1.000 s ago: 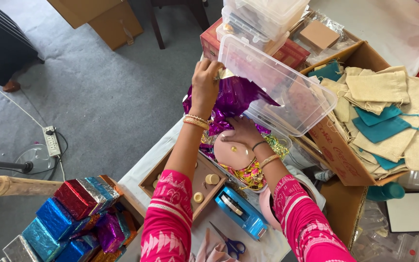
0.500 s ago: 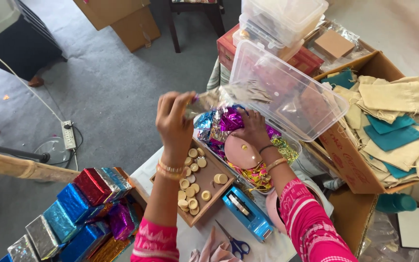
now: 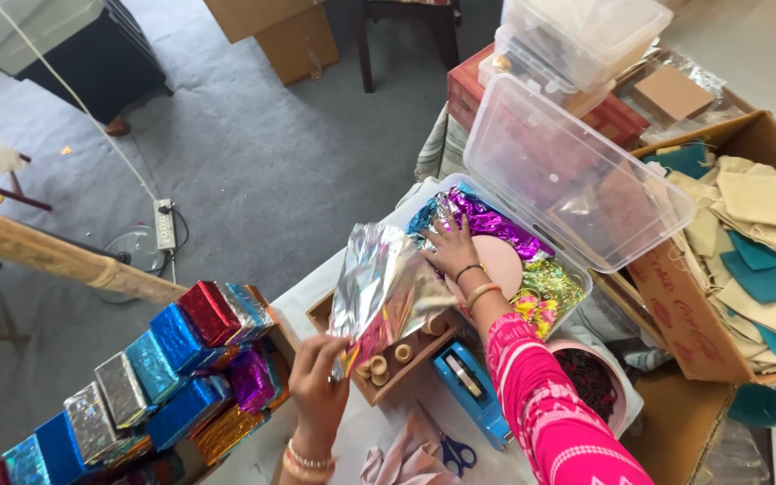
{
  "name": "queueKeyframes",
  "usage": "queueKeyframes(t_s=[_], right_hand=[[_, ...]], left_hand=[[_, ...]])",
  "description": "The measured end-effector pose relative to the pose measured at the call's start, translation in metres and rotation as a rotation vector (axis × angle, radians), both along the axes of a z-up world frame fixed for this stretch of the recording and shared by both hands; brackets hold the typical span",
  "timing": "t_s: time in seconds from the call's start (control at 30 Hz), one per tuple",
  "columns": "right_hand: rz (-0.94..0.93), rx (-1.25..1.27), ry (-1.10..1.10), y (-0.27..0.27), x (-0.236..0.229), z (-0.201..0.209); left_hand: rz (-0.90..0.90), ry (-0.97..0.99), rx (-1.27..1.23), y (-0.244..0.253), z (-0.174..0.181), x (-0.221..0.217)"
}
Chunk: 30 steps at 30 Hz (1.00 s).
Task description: Wrapping small cardboard boxes and products in decorative foil and securing them with tape and bows.
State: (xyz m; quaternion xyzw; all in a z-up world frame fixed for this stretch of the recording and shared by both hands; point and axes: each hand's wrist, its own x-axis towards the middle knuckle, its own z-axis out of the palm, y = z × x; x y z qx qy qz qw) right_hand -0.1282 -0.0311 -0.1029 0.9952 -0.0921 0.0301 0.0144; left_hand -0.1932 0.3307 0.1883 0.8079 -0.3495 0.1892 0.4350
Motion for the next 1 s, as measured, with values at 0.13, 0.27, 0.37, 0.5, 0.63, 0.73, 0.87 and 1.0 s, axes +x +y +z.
queueKeyframes(t_s=[0.13,0.27,0.37,0.5,0.63,0.73,0.87,1.0], right_hand=[[-0.024,0.219,-0.012,0.015,0.018,0.062],[-0.021,0.425,-0.300,0.013,-0.013,0.102],[-0.143,0.483,-0.608,0.006,-0.055,0.108],[-0.240,0.338,-0.342,0.010,-0.107,0.120],[-0.164,0.350,-0.306,0.000,-0.127,0.085],[-0.159,0.205,-0.293,0.006,-0.126,0.110],[-0.168,0.195,-0.304,0.008,-0.117,0.128],[-0.199,0.210,-0.322,-0.005,-0.093,0.111]], left_hand=[[0.043,0.125,0.061,0.034,0.002,-0.029],[0.077,0.140,0.030,0.057,0.000,-0.048],[0.094,0.134,0.006,0.068,-0.004,-0.059],[0.067,0.188,-0.003,0.075,-0.001,-0.069],[0.040,0.212,-0.001,0.083,-0.003,-0.077],[0.026,0.162,-0.015,0.086,-0.001,-0.081],[0.035,0.214,-0.024,0.094,-0.008,-0.091],[0.026,0.219,-0.009,0.099,-0.016,-0.099]])
